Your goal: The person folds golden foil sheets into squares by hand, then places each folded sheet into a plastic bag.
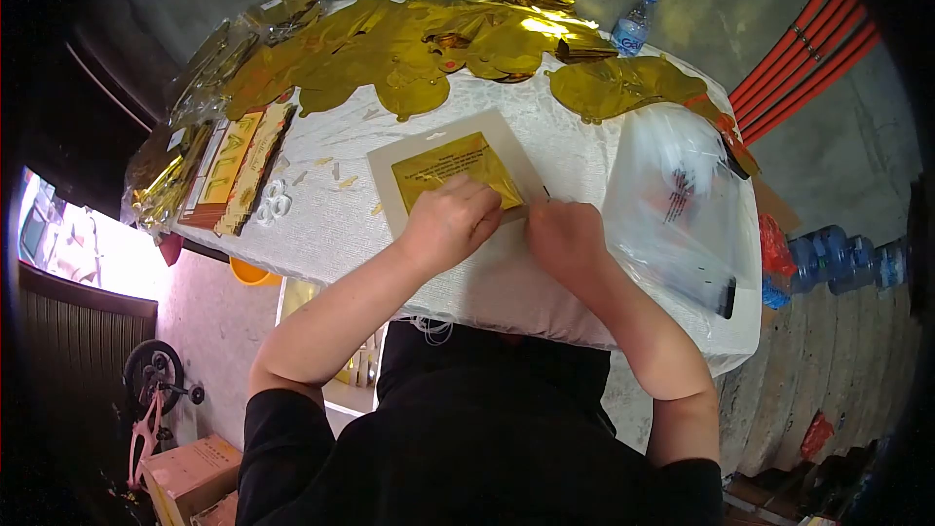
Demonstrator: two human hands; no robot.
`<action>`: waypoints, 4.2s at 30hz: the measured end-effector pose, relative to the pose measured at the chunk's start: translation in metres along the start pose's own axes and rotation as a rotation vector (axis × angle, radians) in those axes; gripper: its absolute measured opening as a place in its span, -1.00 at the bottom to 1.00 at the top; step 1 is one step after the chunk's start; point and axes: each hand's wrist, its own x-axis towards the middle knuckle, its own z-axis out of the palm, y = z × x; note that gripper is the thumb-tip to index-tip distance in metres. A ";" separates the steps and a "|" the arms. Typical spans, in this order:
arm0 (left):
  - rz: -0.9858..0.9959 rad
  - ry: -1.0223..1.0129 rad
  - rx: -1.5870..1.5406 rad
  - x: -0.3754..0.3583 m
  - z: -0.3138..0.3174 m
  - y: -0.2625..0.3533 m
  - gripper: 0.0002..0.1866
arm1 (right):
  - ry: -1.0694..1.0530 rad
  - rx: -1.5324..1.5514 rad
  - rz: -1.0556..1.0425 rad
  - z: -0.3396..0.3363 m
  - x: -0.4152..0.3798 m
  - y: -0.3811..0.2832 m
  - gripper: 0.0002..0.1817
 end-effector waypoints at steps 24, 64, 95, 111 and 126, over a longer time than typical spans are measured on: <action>0.022 -0.320 -0.073 0.020 -0.006 -0.023 -0.74 | 0.026 0.083 -0.042 0.012 0.005 0.016 -0.86; -0.183 -0.267 -0.001 -0.027 -0.057 -0.069 -0.65 | -0.065 0.276 -0.216 0.003 -0.013 0.021 -0.34; -0.195 -0.326 -0.018 -0.015 -0.039 -0.071 -0.55 | 0.192 0.252 -0.409 -0.001 -0.013 0.007 -0.75; -0.156 -0.317 0.022 -0.015 -0.039 -0.070 -0.58 | 0.144 0.142 -0.394 -0.002 -0.008 -0.008 -0.49; -0.201 -0.253 -0.049 -0.015 -0.041 -0.071 -0.55 | 0.095 0.142 -0.398 0.003 -0.006 -0.012 -0.37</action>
